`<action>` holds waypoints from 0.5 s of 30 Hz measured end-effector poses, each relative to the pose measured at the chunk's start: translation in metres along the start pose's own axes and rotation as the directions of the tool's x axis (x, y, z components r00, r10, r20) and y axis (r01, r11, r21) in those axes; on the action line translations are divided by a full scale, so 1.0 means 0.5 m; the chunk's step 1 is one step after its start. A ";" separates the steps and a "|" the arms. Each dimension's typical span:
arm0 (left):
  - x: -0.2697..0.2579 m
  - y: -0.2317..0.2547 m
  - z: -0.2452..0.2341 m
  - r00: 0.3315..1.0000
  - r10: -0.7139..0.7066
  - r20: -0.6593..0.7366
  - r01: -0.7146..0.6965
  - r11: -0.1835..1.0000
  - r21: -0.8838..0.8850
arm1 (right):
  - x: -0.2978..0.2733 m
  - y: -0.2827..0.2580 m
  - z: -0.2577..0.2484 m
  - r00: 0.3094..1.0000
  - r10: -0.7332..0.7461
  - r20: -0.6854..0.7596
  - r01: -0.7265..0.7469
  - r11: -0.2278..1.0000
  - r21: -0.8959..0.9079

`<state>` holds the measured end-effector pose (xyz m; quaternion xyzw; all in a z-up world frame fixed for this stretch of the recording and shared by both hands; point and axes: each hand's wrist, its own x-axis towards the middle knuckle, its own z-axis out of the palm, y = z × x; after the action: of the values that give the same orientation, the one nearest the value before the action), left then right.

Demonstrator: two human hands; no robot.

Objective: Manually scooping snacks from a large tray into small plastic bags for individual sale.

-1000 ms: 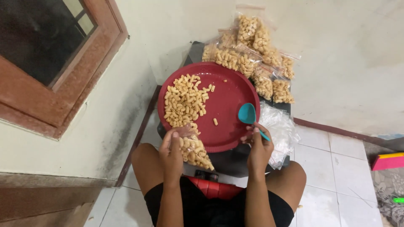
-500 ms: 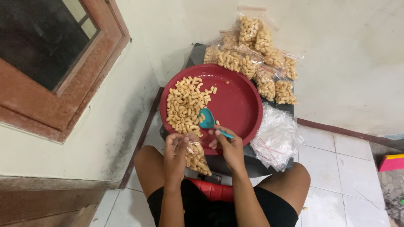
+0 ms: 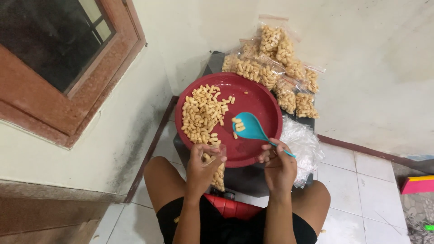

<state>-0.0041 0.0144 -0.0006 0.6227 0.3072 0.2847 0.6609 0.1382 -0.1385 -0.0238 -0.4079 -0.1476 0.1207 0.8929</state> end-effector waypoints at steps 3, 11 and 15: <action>-0.013 0.023 0.017 0.999 -0.028 0.038 0.024 0.995 0.099 | -0.015 -0.025 -0.001 0.994 -0.105 0.033 0.102 0.993 0.066; -0.016 0.021 0.025 0.996 -0.057 0.068 0.048 0.990 0.132 | -0.032 -0.026 -0.009 0.900 -0.248 0.359 0.248 0.968 0.046; -0.017 0.027 0.030 0.994 -0.095 0.062 0.080 0.974 0.210 | -0.030 -0.026 -0.010 0.856 -0.267 0.442 0.267 0.962 0.063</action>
<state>0.0020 -0.0010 0.0138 0.6839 0.3386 0.1994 0.6147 0.1273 -0.1553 -0.0194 -0.3451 -0.4036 0.0860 0.8430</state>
